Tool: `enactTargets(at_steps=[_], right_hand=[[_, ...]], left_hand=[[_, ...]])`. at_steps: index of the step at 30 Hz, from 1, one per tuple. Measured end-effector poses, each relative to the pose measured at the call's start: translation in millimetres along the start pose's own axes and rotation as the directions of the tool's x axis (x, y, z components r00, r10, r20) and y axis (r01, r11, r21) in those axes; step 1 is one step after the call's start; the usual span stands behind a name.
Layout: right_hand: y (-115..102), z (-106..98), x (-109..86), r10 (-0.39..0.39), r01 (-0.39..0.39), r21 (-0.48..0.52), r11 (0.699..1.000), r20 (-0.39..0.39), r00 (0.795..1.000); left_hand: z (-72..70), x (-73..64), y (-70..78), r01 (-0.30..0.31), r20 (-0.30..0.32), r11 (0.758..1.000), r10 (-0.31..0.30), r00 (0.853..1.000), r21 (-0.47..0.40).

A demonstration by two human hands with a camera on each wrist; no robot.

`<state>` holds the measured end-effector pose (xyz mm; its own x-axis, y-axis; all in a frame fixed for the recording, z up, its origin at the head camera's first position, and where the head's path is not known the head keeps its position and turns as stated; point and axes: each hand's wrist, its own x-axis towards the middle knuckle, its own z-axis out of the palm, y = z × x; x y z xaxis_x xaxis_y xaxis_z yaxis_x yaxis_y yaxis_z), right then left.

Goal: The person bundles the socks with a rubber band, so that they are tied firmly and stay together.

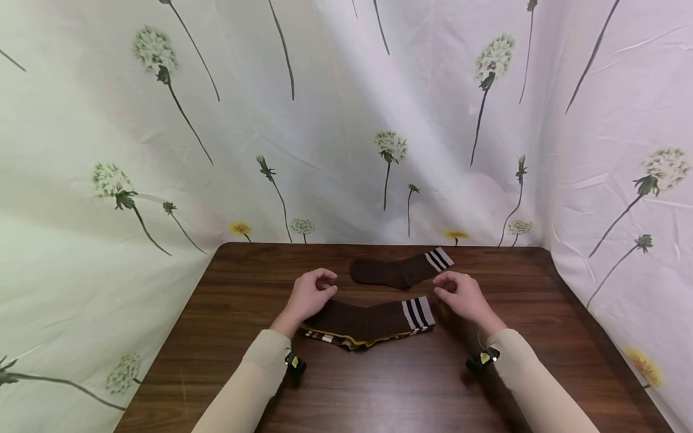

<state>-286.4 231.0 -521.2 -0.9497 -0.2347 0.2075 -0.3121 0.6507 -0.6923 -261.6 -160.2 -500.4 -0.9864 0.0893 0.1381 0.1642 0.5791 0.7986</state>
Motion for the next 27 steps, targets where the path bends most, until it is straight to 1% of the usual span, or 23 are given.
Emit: enactTargets(at_steps=[5,8,12,18,23,27], right_hand=[[6,-2,12.3,0.035,-0.035,-0.019,0.999,-0.007,0.999],[12,-2,20.4,0.049,-0.05,-0.045,0.998,-0.019,0.999],[20,-3,28.9,0.067,-0.068,-0.048,0.997,-0.032,0.997],[31,-5,37.8,0.088,-0.089,-0.037,0.995,-0.041,0.995],[39,-5,46.0,0.115,-0.119,-0.054,0.991,-0.077,0.99],[43,-4,50.3,0.111,-0.116,-0.05,0.992,-0.087,0.99]], left_hand=[[11.6,11.1,2.5,0.025,0.07,0.999,-0.028,0.997,0.03],[18.4,17.2,2.9,0.042,0.118,0.999,-0.045,0.992,0.032],[26.4,24.6,3.0,0.061,0.161,0.998,-0.066,0.985,0.035],[34.0,35.9,2.2,0.106,0.185,0.994,-0.11,0.977,0.035],[38.1,43.8,3.4,0.112,0.216,0.993,-0.116,0.969,0.031],[41.5,46.9,4.5,0.126,0.226,0.992,-0.128,0.966,0.026]])
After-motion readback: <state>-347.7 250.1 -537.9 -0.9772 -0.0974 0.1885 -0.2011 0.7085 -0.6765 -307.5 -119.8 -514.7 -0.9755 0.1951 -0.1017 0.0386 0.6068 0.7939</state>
